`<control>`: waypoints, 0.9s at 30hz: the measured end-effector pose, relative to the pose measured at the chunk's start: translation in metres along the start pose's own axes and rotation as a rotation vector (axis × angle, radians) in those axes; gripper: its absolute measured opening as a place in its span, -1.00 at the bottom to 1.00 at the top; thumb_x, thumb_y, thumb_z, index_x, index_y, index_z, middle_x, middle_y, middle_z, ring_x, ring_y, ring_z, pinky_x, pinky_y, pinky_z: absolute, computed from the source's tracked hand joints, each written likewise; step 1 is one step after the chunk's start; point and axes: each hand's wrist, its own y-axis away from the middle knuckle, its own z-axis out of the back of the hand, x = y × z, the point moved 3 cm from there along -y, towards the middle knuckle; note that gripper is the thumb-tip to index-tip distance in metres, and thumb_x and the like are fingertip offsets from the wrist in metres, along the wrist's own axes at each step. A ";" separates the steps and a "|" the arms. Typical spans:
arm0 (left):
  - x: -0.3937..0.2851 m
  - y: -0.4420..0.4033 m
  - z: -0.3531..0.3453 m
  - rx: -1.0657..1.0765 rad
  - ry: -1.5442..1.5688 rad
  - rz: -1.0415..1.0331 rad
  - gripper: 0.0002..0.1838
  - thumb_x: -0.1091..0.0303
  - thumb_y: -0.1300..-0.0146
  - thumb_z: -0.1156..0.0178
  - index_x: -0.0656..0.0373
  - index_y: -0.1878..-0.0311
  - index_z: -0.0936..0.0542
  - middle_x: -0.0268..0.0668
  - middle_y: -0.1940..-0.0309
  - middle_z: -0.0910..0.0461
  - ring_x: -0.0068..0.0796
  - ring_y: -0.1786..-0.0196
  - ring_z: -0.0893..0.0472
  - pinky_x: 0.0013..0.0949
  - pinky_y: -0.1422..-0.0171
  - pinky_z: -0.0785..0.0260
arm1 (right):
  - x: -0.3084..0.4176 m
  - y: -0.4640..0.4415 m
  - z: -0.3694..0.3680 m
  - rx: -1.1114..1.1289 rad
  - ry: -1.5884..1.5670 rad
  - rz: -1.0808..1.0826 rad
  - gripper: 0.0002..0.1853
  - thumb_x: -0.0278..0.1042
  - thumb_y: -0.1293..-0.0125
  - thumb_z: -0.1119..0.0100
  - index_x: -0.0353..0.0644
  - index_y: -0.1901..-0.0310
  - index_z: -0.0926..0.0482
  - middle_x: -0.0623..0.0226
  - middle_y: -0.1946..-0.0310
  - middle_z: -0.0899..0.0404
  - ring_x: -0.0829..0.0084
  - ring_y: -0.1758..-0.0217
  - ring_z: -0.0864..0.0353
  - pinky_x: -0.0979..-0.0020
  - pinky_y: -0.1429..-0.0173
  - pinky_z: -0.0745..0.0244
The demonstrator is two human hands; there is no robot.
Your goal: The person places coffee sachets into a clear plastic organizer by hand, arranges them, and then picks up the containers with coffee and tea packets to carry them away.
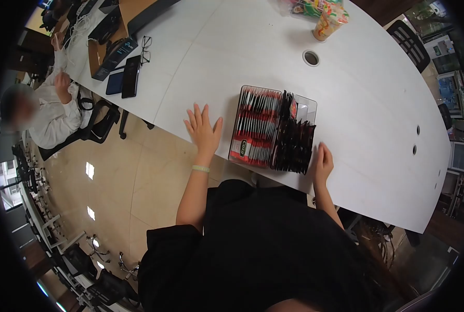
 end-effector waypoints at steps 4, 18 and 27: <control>-0.019 0.001 -0.003 0.036 0.475 0.052 -0.52 0.21 -0.28 -0.04 0.22 -0.22 -0.36 -0.04 -0.27 -0.25 -0.01 -0.35 -0.17 -0.08 -0.40 0.06 | -0.016 -0.038 -0.028 -0.131 -0.499 -0.342 -0.73 -0.36 -0.30 -0.08 -0.34 0.06 -0.54 0.13 0.01 -0.52 0.36 -0.06 -0.49 0.43 -0.17 -0.33; -0.042 -0.015 -0.014 0.301 0.793 -0.031 -0.64 0.20 -0.40 0.17 0.24 -0.01 -0.49 -0.17 0.02 -0.49 -0.15 -0.04 -0.45 -0.26 -0.14 -0.27 | -0.021 -0.023 -0.053 0.142 -0.557 -0.326 -0.52 0.01 -0.43 0.24 -0.26 0.04 -0.51 0.35 0.18 -0.55 0.52 0.17 -0.50 0.44 -0.01 -0.40; -0.017 -0.019 -0.007 0.401 0.920 0.057 -0.57 0.15 -0.42 0.19 0.31 -0.08 -0.45 -0.11 -0.04 -0.45 -0.21 -0.12 -0.41 -0.33 -0.24 -0.19 | 0.067 0.007 -0.054 0.083 -0.775 -0.645 -0.46 0.05 -0.43 0.25 -0.32 -0.02 -0.48 0.27 0.10 -0.56 0.50 0.10 -0.53 0.48 -0.04 -0.40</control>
